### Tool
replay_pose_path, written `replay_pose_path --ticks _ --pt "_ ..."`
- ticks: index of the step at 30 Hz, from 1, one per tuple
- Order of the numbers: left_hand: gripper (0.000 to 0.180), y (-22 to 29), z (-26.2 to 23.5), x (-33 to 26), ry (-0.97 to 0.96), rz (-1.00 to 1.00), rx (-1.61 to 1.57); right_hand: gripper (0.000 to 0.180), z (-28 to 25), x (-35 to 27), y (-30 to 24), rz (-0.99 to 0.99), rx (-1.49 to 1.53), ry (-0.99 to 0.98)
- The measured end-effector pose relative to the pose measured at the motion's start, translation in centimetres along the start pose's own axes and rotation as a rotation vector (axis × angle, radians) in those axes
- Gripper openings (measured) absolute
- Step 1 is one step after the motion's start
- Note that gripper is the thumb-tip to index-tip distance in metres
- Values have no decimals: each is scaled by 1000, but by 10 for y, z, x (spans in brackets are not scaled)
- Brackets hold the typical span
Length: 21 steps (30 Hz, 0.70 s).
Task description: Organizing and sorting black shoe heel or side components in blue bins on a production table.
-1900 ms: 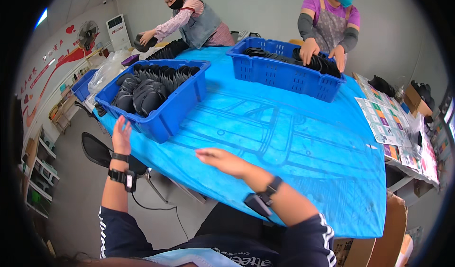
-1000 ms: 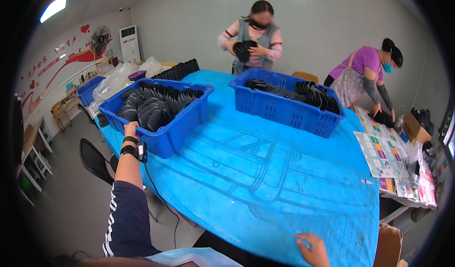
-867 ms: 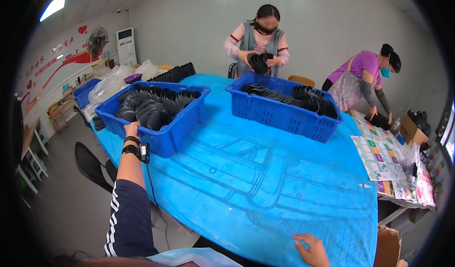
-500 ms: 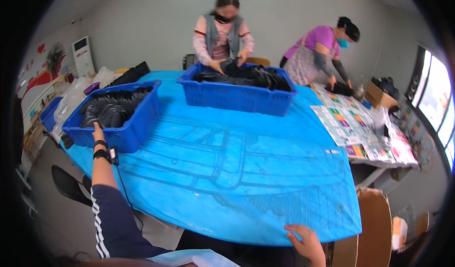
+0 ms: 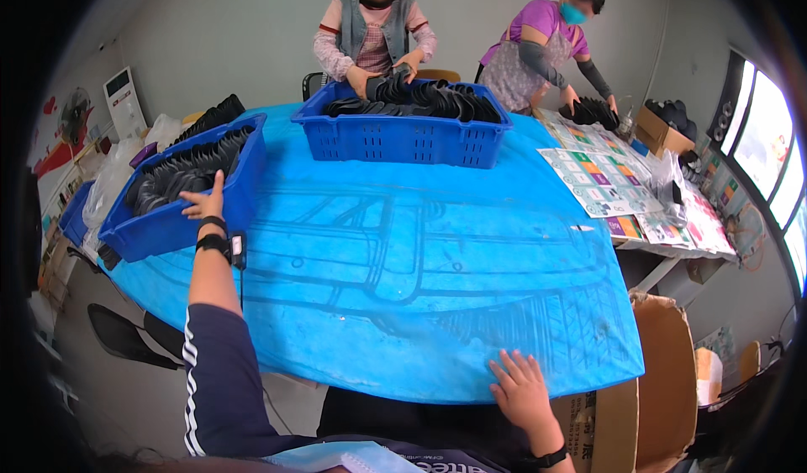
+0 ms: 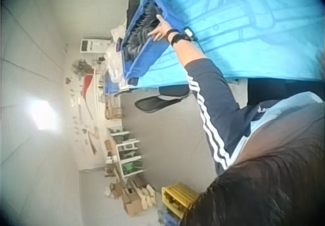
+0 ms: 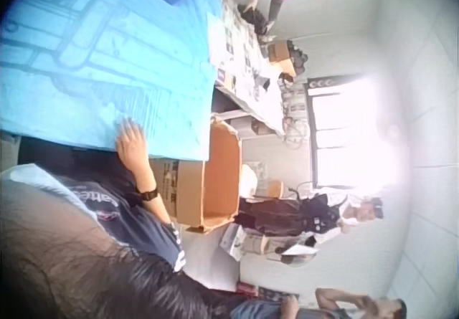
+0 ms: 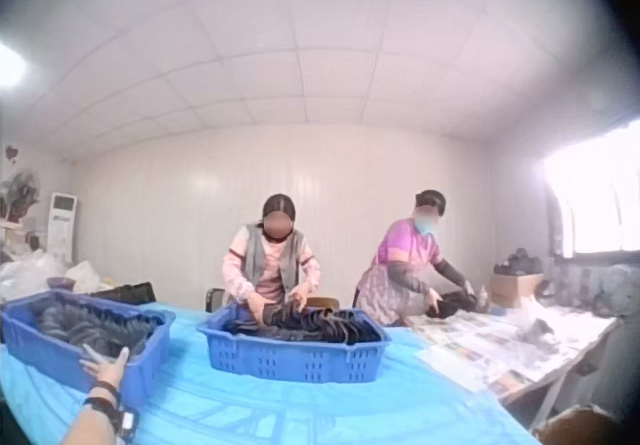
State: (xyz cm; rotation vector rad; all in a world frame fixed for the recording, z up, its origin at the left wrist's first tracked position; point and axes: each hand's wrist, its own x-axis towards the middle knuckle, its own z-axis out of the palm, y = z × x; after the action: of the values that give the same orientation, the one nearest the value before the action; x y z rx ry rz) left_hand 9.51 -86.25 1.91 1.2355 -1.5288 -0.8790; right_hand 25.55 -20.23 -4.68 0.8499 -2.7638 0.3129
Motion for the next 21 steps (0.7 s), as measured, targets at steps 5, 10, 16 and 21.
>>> replay_pose_path --ticks 5,10,16,21 --pt "101 26 11 -5 -121 -45 24 36 4 2 -8 19 -58 66" --pt "53 9 -9 -10 507 798 416 36 6 8 -8 46 -60 69" --pt "33 12 -15 8 419 1148 519 37 4 8 -5 51 -72 100" --pt "17 11 -26 4 115 1182 858 37 8 2 0 15 -85 84"
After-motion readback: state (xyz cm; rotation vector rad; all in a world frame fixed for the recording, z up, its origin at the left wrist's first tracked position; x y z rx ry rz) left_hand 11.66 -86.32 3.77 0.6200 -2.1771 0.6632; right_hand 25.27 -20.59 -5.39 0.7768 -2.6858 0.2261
